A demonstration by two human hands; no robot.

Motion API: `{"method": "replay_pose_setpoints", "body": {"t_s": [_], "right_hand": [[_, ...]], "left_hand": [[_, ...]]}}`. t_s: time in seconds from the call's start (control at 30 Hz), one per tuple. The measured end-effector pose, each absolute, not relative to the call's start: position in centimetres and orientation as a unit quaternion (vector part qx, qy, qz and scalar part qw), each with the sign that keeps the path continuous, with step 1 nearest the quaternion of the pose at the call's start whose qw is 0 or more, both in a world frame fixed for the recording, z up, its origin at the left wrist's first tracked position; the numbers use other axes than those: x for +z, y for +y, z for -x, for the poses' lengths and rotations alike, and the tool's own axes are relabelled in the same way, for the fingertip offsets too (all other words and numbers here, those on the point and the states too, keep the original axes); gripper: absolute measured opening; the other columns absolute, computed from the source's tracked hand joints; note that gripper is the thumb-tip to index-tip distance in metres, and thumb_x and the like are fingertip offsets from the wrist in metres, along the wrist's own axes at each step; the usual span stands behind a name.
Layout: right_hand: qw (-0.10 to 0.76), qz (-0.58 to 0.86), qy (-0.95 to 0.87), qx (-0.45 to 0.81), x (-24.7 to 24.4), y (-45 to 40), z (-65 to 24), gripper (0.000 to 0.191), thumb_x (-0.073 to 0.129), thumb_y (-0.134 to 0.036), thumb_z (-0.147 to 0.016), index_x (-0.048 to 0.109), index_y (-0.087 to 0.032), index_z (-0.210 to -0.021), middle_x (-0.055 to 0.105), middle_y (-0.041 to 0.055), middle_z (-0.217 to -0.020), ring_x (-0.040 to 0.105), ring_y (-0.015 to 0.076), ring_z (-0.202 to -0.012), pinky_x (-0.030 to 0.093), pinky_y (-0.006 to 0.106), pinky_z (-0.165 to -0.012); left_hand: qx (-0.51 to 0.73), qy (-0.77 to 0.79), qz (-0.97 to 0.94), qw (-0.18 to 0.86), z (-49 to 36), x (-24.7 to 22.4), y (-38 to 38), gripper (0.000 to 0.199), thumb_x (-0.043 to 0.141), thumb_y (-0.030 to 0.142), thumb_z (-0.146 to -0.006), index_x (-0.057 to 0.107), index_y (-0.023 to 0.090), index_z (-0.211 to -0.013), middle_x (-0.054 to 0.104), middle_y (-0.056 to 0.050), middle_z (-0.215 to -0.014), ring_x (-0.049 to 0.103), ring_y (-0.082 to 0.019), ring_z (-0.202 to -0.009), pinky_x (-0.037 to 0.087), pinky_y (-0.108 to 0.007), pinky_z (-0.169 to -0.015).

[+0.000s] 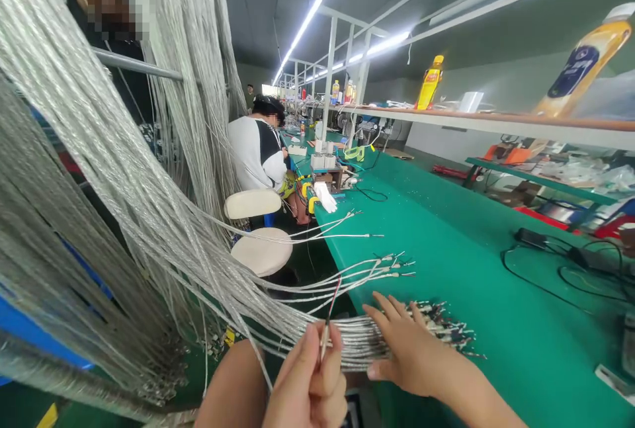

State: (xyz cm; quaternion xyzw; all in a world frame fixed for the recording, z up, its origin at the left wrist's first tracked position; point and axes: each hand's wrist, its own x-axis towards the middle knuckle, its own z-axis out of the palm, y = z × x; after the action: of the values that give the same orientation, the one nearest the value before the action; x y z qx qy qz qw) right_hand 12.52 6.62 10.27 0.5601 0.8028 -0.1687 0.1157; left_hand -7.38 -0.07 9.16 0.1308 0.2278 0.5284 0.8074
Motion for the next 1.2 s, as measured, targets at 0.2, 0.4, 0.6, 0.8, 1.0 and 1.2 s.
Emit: {"method": "replay_pose_setpoints", "body": {"t_s": [0.2,0.4,0.6,0.8,1.0,1.2], "right_hand": [[0.166,-0.558,0.794,-0.172,7.9,6.9,-12.6,0.103,0.073,-0.043,-0.078,0.01,-0.026,-0.158,-0.003,0.0125,-0.164,-0.007,0.048,-0.146,-0.003,0.076,-0.11],[0.11,-0.529,0.823,-0.172,5.6,7.4,-13.8,0.1,0.07,-0.053,-0.078,0.014,-0.031,-0.157,0.001,0.0131,-0.164,-0.003,0.0524,-0.144,-0.004,0.08,-0.105],[0.069,-0.543,0.821,-0.161,4.9,7.6,-13.9,0.104,0.077,-0.061,-0.069,0.028,-0.027,-0.155,0.014,0.02,-0.162,0.008,0.0545,-0.143,-0.001,0.082,-0.104],[0.047,-0.531,0.827,-0.18,6.3,7.6,-14.2,0.089,0.074,-0.056,-0.078,0.034,-0.027,-0.153,0.019,0.0195,-0.16,0.015,0.0536,-0.142,0.006,0.083,-0.104],[0.025,-0.538,0.826,-0.164,5.5,7.5,-14.3,0.087,0.073,-0.057,-0.078,0.036,-0.029,-0.152,0.023,0.0188,-0.16,0.019,0.0531,-0.142,0.01,0.082,-0.106],[0.014,-0.502,0.862,-0.066,7.1,7.8,-15.5,0.045,0.06,-0.033,-0.09,0.057,-0.019,-0.133,0.056,0.0203,-0.135,0.051,0.0451,-0.124,0.042,0.065,-0.097]], "left_hand": [[0.552,0.143,-0.514,0.641,6.1,23.2,5.2,0.02,0.04,0.021,-0.102,0.058,0.018,-0.111,0.038,0.003,-0.071,0.04,-0.006,-0.064,0.036,-0.019,-0.063],[0.486,0.291,-0.81,0.15,1.3,29.2,18.5,0.034,0.038,0.01,-0.097,0.062,0.012,-0.12,0.049,0.0,-0.09,0.052,-0.008,-0.074,0.04,-0.025,-0.073],[0.403,0.409,-0.815,0.08,-3.6,17.1,23.8,0.021,0.05,0.002,-0.09,0.064,0.009,-0.103,0.059,-0.005,-0.09,0.057,-0.018,-0.09,0.048,-0.034,-0.084],[0.348,0.436,-0.826,0.081,-7.2,8.4,24.3,0.011,0.056,0.017,-0.096,0.062,0.013,-0.104,0.062,-0.005,-0.105,0.061,-0.018,-0.096,0.052,-0.038,-0.087],[0.338,0.485,-0.802,0.092,-6.8,7.1,22.3,0.012,0.056,0.017,-0.095,0.063,0.013,-0.103,0.063,-0.008,-0.105,0.061,-0.021,-0.101,0.051,-0.039,-0.091],[0.368,0.439,-0.811,0.118,-0.5,8.2,10.6,0.026,0.036,0.026,-0.104,0.06,0.023,-0.115,0.061,-0.006,-0.115,0.058,-0.018,-0.109,0.047,-0.031,-0.097]]}}
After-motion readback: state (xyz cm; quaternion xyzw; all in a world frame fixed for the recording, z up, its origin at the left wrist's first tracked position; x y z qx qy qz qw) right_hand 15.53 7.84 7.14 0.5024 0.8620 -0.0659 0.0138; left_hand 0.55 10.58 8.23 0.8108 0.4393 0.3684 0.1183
